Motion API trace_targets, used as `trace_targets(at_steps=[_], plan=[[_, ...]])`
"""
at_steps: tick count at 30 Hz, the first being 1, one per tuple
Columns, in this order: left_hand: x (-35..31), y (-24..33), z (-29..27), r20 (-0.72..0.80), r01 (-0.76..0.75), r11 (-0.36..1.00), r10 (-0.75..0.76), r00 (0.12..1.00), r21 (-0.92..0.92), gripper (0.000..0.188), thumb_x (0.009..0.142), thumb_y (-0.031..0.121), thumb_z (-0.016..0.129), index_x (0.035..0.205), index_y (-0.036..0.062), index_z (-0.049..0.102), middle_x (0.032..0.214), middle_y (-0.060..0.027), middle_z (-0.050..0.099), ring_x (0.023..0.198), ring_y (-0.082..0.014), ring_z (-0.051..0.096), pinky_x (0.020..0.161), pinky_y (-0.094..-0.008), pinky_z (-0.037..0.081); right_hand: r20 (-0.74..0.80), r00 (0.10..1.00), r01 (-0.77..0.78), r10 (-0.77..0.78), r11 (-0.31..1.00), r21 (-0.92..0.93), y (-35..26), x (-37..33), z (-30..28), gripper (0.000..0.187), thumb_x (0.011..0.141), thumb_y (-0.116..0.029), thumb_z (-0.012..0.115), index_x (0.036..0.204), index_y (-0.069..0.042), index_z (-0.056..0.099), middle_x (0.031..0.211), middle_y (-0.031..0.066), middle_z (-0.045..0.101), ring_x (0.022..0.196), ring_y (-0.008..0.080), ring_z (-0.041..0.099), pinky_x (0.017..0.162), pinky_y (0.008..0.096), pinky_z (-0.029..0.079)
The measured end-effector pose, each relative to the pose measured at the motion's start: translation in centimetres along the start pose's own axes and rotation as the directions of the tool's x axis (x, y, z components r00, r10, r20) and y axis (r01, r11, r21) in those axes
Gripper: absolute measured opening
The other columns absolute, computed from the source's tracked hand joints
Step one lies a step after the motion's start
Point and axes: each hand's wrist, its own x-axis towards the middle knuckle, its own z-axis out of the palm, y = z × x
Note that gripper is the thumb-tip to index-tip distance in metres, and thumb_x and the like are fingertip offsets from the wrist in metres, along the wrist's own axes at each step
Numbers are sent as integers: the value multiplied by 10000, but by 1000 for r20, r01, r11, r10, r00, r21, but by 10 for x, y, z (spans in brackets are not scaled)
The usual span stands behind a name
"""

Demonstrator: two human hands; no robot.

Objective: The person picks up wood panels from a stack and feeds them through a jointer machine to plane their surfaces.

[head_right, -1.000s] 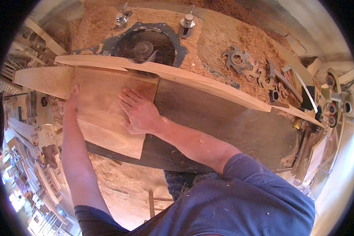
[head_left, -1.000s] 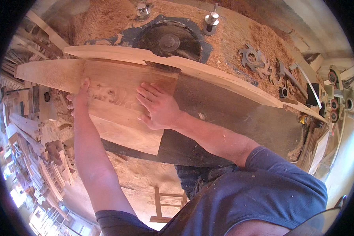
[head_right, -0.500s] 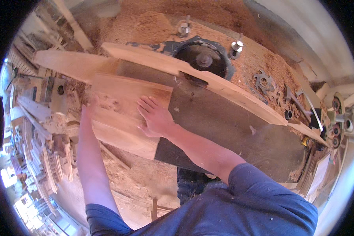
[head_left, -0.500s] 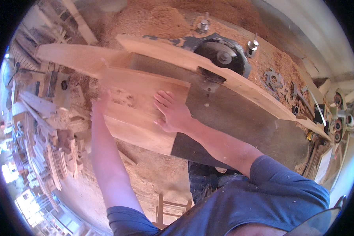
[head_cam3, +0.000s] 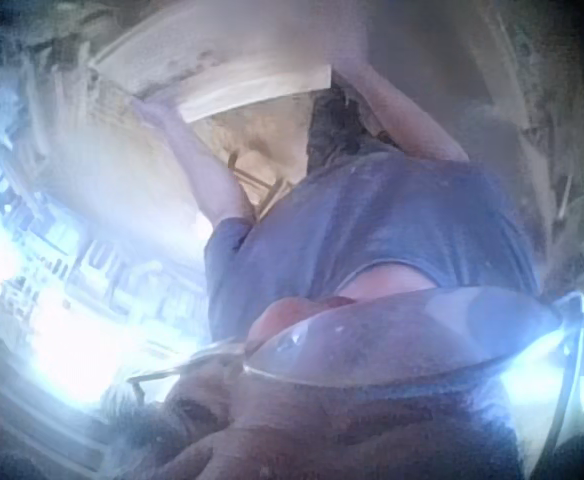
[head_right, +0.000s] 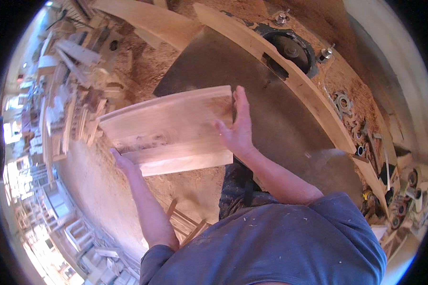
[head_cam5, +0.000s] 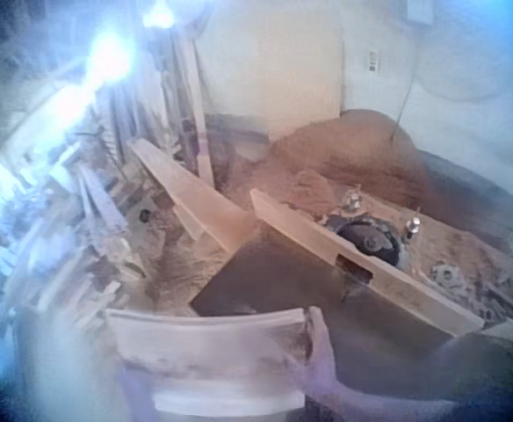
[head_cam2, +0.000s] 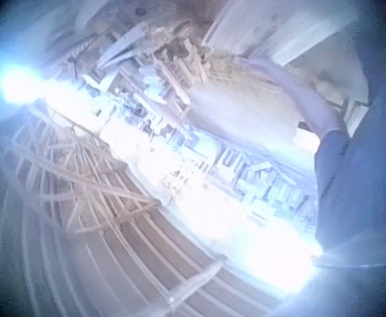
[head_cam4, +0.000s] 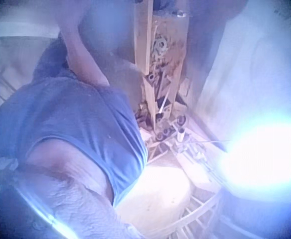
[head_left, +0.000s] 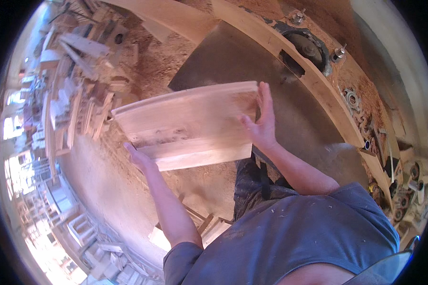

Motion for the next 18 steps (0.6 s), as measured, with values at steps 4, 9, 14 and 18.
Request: trace_targets(at_steps=[4,9,14,18], plan=[[-77,38,-26,-147,-151,939,110,983,-309,663,1085,499,408,1425,-58,525,1390,-183,597,1230,-319,591,1103,-427,452,390,831,-524,396,792,313,-43,-38,-68,504,776,59,811,1255,26,659,1223,159,699,1076,196,679,960,338,527],[-164,25,-48,-98,-169,860,139,985,-482,463,1026,285,444,1389,25,566,1310,-177,631,1123,-316,653,997,-489,568,282,952,-221,121,907,357,-95,-127,-178,249,743,54,855,938,-24,720,935,47,735,865,125,686,817,271,560],[-212,-33,-43,106,11,580,131,986,-814,326,946,449,587,876,131,577,870,-99,721,880,-239,687,900,-449,582,190,970,93,-151,954,284,-117,-213,-263,274,727,82,846,933,-36,708,991,82,726,950,169,681,842,298,559],[-319,-37,-6,198,250,544,-153,968,-801,506,973,458,525,1227,21,548,1047,-169,653,1016,-330,646,1056,-533,458,160,930,308,-331,939,152,-97,-250,-329,260,735,39,853,933,-32,699,976,97,727,969,203,689,870,314,539]])
